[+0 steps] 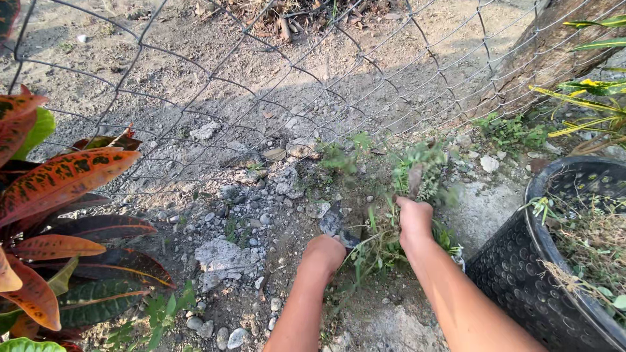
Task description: The person weeds a garden by hand and with a small shovel, pulling plants from the ground and placing them into a black basket.
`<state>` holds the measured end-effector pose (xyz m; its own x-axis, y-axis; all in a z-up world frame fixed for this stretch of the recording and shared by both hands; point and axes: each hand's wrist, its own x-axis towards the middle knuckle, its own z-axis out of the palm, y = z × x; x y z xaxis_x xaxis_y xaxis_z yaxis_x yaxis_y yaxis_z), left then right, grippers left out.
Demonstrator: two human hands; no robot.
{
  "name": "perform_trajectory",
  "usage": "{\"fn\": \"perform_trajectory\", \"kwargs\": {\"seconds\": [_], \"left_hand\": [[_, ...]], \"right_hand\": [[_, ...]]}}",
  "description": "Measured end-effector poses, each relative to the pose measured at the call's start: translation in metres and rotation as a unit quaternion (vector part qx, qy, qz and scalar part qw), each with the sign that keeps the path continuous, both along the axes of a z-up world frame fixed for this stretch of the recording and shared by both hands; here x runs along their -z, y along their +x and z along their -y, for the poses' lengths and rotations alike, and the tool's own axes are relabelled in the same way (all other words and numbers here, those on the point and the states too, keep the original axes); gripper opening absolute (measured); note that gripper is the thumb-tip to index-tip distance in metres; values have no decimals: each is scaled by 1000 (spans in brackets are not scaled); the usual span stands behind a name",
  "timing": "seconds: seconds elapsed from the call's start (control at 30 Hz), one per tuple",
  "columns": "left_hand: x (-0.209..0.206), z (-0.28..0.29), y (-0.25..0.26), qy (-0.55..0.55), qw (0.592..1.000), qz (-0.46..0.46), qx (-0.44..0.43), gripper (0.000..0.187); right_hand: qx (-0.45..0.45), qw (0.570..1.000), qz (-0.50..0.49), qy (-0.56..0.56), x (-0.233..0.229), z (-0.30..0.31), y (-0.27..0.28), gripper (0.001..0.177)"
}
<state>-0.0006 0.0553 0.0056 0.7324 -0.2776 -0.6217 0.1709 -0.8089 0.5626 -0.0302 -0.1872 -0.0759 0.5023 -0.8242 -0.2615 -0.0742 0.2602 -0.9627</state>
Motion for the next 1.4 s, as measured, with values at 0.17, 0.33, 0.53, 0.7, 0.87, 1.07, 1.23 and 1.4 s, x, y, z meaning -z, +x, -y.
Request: {"fn": "perform_trajectory", "kwargs": {"seconds": [0.17,0.33,0.53,0.7,0.87,1.07,1.23,1.4], "left_hand": [[40,9,7,11,999,22,20,43],[54,11,15,10,996,19,81,37],[34,-37,15,63,991,25,113,33],[-31,-77,33,80,995,-28,54,32],[-71,-75,59,50,985,-4,166,34],[-150,-57,33,-157,975,-147,-63,48],[-175,-28,20,-182,969,-154,-61,25],[-193,-4,6,-260,946,-188,-35,23]], "right_hand": [[-50,986,32,157,-63,-34,-9,26],[-132,967,-164,-145,-125,-93,19,36],[-252,928,-221,-161,-137,-103,10,38],[-257,956,-129,-52,-155,-118,-7,34],[-263,956,-73,-111,-192,-124,-14,33],[-203,963,-82,-159,-243,-108,-27,43],[-209,948,-139,-194,-272,-88,-52,41],[-221,962,-50,-155,-285,-65,-64,39]]}}
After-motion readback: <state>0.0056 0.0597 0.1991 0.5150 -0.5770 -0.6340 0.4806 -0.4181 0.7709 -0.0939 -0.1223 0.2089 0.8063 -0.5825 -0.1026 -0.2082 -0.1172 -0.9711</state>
